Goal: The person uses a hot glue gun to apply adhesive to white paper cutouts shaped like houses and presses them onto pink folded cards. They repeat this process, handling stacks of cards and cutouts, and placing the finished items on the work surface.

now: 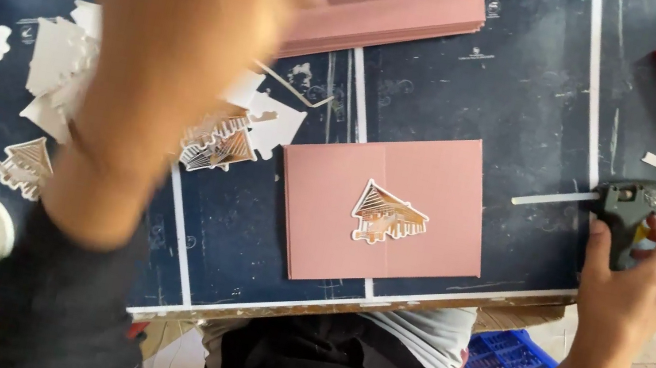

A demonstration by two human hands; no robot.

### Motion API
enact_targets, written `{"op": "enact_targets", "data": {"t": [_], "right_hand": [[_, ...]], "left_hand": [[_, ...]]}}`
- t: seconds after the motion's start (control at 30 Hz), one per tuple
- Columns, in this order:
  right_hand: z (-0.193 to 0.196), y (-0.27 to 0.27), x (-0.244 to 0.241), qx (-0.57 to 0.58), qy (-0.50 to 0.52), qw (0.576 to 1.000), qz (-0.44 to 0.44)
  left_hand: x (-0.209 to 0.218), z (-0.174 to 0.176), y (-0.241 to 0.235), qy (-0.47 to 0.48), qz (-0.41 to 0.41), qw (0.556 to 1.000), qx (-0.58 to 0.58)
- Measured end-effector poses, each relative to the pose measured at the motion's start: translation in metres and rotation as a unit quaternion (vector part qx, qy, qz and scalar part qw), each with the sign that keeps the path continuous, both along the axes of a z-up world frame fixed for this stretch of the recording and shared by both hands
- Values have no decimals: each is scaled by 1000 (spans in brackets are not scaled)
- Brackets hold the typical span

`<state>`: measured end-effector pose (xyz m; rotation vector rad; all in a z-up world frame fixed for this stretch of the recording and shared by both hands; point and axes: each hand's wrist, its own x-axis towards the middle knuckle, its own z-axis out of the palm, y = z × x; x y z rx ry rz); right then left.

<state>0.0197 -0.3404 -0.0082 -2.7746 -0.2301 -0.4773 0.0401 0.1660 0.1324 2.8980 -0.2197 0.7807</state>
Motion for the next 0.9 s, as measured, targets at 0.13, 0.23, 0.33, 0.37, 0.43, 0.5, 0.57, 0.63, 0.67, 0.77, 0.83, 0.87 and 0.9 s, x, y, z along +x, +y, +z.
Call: {"op": "enact_targets", "data": {"t": [0.13,0.23,0.33,0.37,0.43,0.5,0.57,0.63,0.67,0.77,0.83,0.87,0.9], "right_hand": [[0,0,0,-39,-13,999,9],[-8,-9,3,-54,-39,997,32],[-10,-9,1,-84,-36,996,7],[-10,-8,1,-84,-36,996,9],[-9,-7,2,-74,-23,997,-8],[-13,-12,3,-77,-29,997,-7],[-18,-15,4,-79,-36,996,-11],[-20,-17,4,-84,-44,995,-11],[-19,-15,4,-84,-46,995,-12],[-16,-12,5,-73,-41,996,-14],[-15,-11,5,-45,-26,999,-13],[-15,-15,3,-46,-28,998,-14],[-15,-19,1,3,-26,1000,-4]], "left_hand": [[-84,14,-91,-49,-61,994,78],[-137,-52,-130,-15,-91,995,33],[-160,-81,-142,1,-95,996,-5],[-165,-86,-139,1,-93,996,-5],[-172,-97,-134,185,-89,978,-41],[-158,-88,-107,125,-24,988,-90],[-146,-88,-77,62,38,988,-136],[-137,-97,-47,52,256,961,-95],[-129,-100,-41,50,255,961,-95],[-109,-115,-28,93,357,921,-128],[-101,-131,-25,117,410,904,-14],[-103,-129,-25,116,409,905,-15],[-105,-126,-26,127,403,905,-50]]}}
